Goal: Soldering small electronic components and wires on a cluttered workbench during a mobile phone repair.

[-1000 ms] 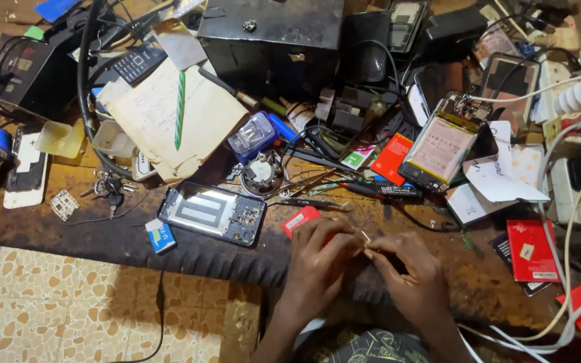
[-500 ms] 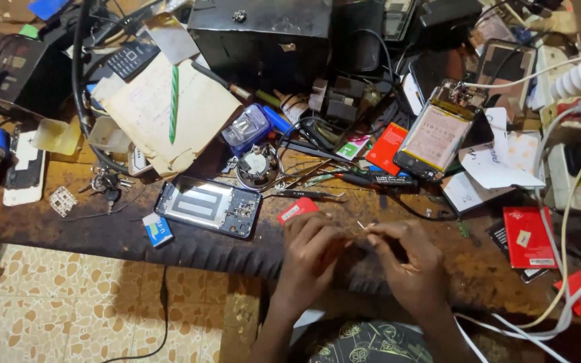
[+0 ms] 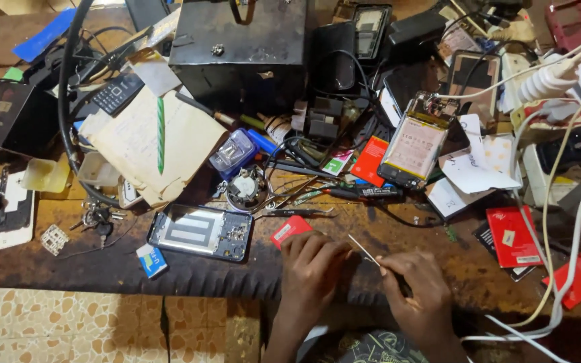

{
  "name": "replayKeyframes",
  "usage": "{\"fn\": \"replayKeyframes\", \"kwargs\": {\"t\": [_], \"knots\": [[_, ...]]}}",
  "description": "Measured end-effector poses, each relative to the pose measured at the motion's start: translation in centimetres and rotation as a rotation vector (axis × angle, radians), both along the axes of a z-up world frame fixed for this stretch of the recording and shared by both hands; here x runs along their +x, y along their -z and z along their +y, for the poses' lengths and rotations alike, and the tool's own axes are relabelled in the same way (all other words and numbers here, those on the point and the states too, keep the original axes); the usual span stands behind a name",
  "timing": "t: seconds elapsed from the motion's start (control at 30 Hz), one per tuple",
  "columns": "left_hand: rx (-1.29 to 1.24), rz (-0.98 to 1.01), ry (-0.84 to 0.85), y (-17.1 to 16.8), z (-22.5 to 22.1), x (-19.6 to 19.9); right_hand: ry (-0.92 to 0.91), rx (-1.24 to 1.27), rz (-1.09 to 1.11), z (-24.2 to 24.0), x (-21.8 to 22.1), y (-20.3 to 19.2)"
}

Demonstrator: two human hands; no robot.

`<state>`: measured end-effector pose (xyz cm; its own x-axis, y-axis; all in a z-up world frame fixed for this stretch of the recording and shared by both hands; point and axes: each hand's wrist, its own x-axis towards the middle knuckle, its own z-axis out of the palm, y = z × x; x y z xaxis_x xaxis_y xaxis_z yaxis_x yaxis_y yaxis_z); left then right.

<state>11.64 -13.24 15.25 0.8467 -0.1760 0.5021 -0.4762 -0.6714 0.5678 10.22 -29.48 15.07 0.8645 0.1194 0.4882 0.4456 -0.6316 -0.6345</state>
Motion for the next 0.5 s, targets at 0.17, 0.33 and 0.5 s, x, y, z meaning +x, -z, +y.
{"fn": "replayKeyframes", "kwargs": {"t": [0.17, 0.33, 0.5], "knots": [[-0.061, 0.035, -0.023, -0.5, -0.2, 0.3, 0.024, -0.055, 0.000, 0.4, 0.5, 0.1], [-0.067, 0.005, -0.042, -0.1, -0.4, 0.8, 0.054, -0.075, 0.093, 0.7, 1.0, -0.1], [-0.056, 0.003, -0.035, -0.1, -0.5, 0.6, 0.047, -0.018, 0.143, 1.2, 1.5, -0.6]]}}
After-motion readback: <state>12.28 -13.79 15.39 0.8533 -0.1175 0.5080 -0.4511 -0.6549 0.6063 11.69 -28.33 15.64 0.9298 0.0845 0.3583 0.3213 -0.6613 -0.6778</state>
